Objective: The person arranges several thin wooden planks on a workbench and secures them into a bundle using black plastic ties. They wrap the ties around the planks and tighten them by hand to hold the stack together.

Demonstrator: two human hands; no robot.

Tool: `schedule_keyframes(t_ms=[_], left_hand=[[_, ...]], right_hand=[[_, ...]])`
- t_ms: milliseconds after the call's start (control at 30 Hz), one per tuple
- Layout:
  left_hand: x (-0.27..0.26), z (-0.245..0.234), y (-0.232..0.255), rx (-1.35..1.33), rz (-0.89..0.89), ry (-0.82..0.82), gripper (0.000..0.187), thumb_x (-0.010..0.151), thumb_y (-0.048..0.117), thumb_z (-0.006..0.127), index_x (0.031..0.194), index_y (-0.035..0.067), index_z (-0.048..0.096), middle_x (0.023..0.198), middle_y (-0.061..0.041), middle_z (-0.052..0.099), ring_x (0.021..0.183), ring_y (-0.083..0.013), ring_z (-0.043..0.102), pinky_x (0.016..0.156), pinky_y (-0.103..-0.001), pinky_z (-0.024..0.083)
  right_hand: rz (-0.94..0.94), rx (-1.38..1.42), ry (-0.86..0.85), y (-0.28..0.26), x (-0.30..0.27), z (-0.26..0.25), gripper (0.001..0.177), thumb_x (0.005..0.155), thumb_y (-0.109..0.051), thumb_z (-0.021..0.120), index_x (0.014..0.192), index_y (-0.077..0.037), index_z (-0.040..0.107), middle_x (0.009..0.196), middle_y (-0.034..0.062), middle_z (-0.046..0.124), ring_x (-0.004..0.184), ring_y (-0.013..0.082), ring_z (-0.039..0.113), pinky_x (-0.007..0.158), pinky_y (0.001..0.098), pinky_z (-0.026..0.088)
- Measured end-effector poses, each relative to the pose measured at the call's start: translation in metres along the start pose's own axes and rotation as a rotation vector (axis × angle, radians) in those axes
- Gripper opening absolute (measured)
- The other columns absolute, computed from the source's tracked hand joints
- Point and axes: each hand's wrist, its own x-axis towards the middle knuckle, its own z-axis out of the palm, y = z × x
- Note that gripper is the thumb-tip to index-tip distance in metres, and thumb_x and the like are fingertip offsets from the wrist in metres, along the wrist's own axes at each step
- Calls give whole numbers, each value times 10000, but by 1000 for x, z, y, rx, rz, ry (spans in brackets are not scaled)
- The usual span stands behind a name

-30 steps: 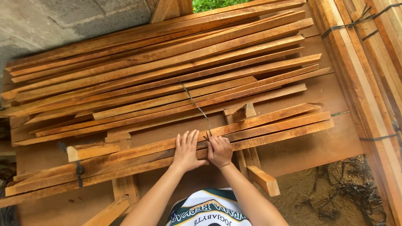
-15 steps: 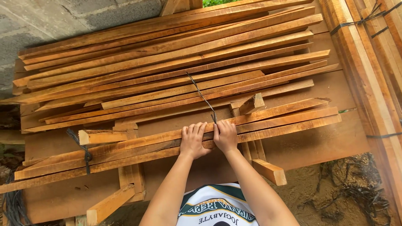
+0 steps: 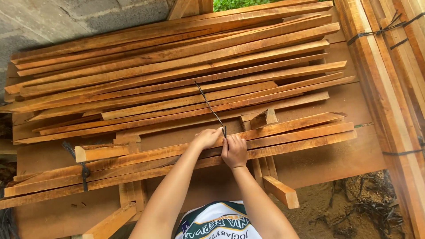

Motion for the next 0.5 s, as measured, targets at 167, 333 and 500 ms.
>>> schedule_keyframes(t_ms=[167, 333, 500], left_hand=[[47, 22, 18, -216, 143, 39, 304, 948, 419, 547, 858, 300, 811, 821, -7, 779, 994, -259, 730, 863, -370, 529], [19, 2, 37, -654, 101, -42, 287, 988, 308, 539, 985, 173, 792, 844, -24, 799, 854, -108, 689, 789, -263, 442], [77, 24, 22, -1034, -210, -57, 290, 1045, 294, 436, 943, 121, 646, 625, 103, 493, 545, -87, 581, 583, -265, 528]], right_hand=[[16, 15, 29, -11, 15, -14, 321, 1018, -244, 568, 712, -171, 503, 679, 14, 469, 689, 256, 587, 635, 358, 435], [27, 45, 36, -13, 14, -18, 299, 1021, -250, 563, 732, -179, 529, 689, 2, 480, 676, 238, 580, 637, 344, 437], [93, 162, 7, -21, 24, -33, 323, 1025, -234, 571, 712, -177, 514, 684, 4, 483, 692, 246, 591, 649, 333, 441]])
